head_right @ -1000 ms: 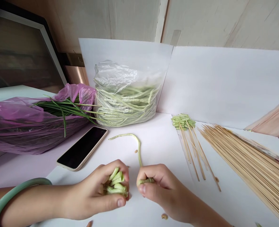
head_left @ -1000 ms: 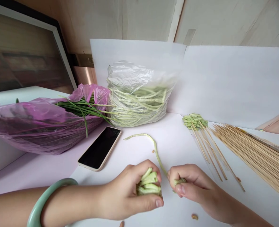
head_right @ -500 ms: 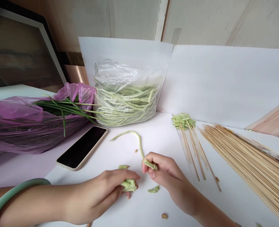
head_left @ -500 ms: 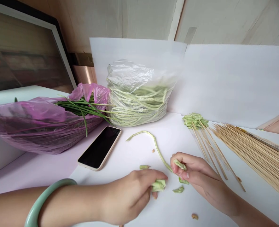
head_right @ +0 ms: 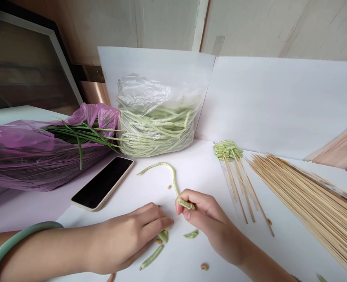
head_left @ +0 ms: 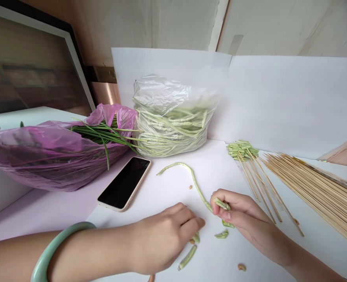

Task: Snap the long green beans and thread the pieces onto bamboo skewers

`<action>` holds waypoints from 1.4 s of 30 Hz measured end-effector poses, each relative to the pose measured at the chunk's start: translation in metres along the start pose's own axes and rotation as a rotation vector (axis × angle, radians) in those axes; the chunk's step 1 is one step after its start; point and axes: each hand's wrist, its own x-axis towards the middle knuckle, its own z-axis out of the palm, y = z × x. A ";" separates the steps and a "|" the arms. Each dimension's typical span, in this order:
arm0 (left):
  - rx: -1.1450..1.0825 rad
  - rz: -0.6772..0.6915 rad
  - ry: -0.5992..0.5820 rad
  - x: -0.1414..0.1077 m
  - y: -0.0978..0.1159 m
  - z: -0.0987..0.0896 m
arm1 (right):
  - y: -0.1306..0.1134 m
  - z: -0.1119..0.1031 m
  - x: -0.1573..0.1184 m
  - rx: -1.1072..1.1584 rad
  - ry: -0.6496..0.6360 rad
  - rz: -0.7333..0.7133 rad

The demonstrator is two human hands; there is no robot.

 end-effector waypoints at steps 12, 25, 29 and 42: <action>-0.402 -0.154 0.384 -0.002 0.003 -0.001 | 0.002 0.010 -0.001 -0.297 0.072 -0.120; -0.549 -0.209 0.403 0.000 0.002 0.002 | 0.007 0.034 -0.005 -0.488 0.094 -0.308; -0.516 -0.232 0.453 -0.001 0.003 0.002 | 0.006 0.029 -0.004 -0.521 0.147 -0.272; -0.456 -0.297 0.446 -0.001 0.002 0.000 | 0.005 0.014 0.004 -0.552 0.092 -0.391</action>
